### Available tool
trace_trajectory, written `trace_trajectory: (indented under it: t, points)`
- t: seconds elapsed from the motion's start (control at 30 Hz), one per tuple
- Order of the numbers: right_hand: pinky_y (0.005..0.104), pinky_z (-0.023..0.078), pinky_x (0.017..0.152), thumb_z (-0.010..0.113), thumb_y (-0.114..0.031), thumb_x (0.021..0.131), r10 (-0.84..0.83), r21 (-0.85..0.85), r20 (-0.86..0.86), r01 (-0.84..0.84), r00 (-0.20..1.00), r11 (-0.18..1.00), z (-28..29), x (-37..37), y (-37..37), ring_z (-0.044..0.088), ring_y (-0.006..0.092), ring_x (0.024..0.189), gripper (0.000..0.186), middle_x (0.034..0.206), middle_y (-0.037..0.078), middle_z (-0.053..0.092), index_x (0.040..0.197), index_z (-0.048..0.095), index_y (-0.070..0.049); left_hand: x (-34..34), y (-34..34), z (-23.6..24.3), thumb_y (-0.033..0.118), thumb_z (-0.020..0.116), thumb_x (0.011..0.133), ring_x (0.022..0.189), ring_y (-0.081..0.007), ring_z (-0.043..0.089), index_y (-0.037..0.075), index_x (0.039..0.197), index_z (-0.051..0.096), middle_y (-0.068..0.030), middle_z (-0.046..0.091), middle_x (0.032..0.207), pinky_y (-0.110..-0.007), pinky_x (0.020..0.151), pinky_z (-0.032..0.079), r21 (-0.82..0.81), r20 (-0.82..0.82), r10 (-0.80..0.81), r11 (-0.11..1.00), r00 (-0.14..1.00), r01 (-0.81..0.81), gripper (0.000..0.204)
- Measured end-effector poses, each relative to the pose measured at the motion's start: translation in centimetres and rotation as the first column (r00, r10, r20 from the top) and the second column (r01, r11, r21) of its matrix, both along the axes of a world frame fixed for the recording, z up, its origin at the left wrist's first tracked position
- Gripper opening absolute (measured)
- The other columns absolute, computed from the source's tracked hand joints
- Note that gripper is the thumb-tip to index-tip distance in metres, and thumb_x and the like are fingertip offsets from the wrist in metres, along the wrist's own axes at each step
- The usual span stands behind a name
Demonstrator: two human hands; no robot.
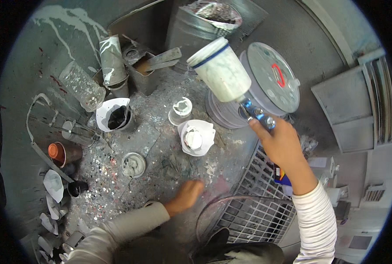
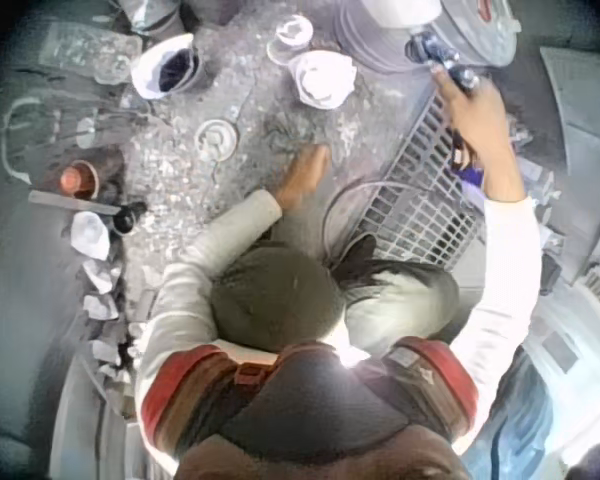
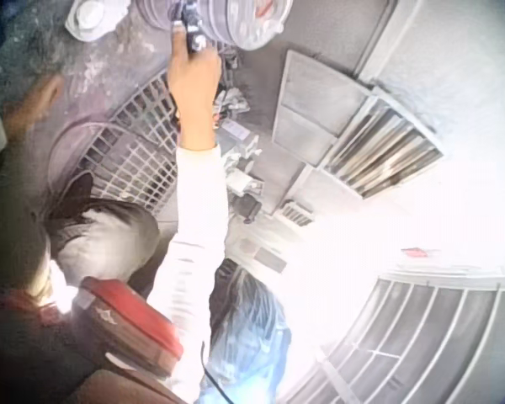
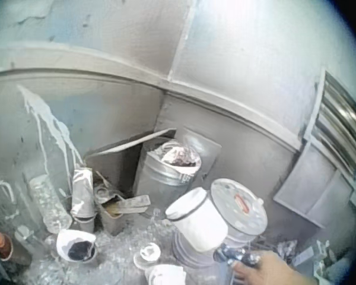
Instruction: The person opens a large white bucket, pours white paint into a spray gun cup, and secures the lid. They then open a small paint can, stir the contents with a brush, and place the brush into a container. The person moves around a cluttered workshop area, handling various paint containers and tools.
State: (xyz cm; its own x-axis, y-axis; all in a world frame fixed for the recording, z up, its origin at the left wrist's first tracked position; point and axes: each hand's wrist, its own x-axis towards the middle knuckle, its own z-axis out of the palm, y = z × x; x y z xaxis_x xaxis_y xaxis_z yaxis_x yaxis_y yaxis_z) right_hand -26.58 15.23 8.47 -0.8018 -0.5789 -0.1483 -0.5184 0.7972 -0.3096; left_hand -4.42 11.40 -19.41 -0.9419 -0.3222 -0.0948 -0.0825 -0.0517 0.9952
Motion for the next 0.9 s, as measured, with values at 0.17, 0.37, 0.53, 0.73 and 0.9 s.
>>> trace_trajectory:
  t: [0.17,0.37,0.53,0.73,0.9]
  points:
    - [0.0349,0.042,0.045,0.070,-0.052,0.099,0.073,0.230,-0.186,-0.028,0.980,0.973,2.3,-0.7,-7.4,0.054,0.0160,0.044,0.060,0.054,0.003,0.049,0.081,0.061,0.004,-1.0,4.6,1.5,0.061,0.051,0.102,0.104,-0.0366,0.067,0.001,0.129,0.062,-0.0229,0.068,0.111,-0.047,0.090,0.052,0.097,0.027,-0.477,0.876,0.878,0.473,0.066]
    - [0.0450,0.046,0.052,0.073,-0.052,0.096,0.305,0.425,-0.330,-0.148,0.893,0.893,5.8,0.4,-14.4,0.060,0.0327,0.048,0.061,0.058,0.017,0.057,0.078,0.061,0.005,-1.0,8.3,1.8,0.056,0.058,0.103,0.105,-0.0366,0.067,0.001,0.146,0.050,-0.0225,0.060,0.138,-0.046,0.091,0.052,0.103,-0.301,-0.697,0.655,0.651,0.749,0.070]
    - [0.0525,0.053,0.068,0.071,-0.040,0.097,0.527,0.673,-0.419,-0.137,0.740,0.727,6.9,1.5,-19.3,0.068,0.0480,0.076,0.047,0.074,0.028,0.066,0.087,0.070,0.006,-1.4,9.1,3.4,0.040,0.054,0.108,0.089,-0.0399,0.067,0.005,0.123,0.058,-0.0188,0.068,0.097,-0.051,0.079,0.049,0.299,-0.383,-0.549,0.687,0.743,0.662,0.039]
    - [0.0471,0.059,0.072,0.070,-0.030,0.096,0.738,0.748,-0.501,-0.202,0.452,0.632,5.5,0.9,-21.5,0.074,0.0386,0.081,0.032,0.083,0.020,0.073,0.086,0.071,0.000,-1.5,8.1,5.8,0.033,0.053,0.106,0.086,-0.0436,0.065,0.007,0.114,0.059,-0.0207,0.066,0.090,-0.054,0.076,0.048,0.049,-0.413,-0.674,0.655,0.612,0.754,0.028]
    - [0.0423,0.060,0.071,0.069,-0.032,0.096,0.704,0.716,-0.542,-0.188,0.459,0.673,5.1,0.0,-20.2,0.075,0.0343,0.080,0.032,0.089,0.019,0.074,0.092,0.071,-0.001,-1.1,7.2,4.4,0.035,0.054,0.106,0.086,-0.0419,0.067,0.009,0.124,0.062,-0.0194,0.067,0.090,-0.053,0.076,0.049,-0.068,-0.340,-0.777,0.582,0.530,0.810,0.032]
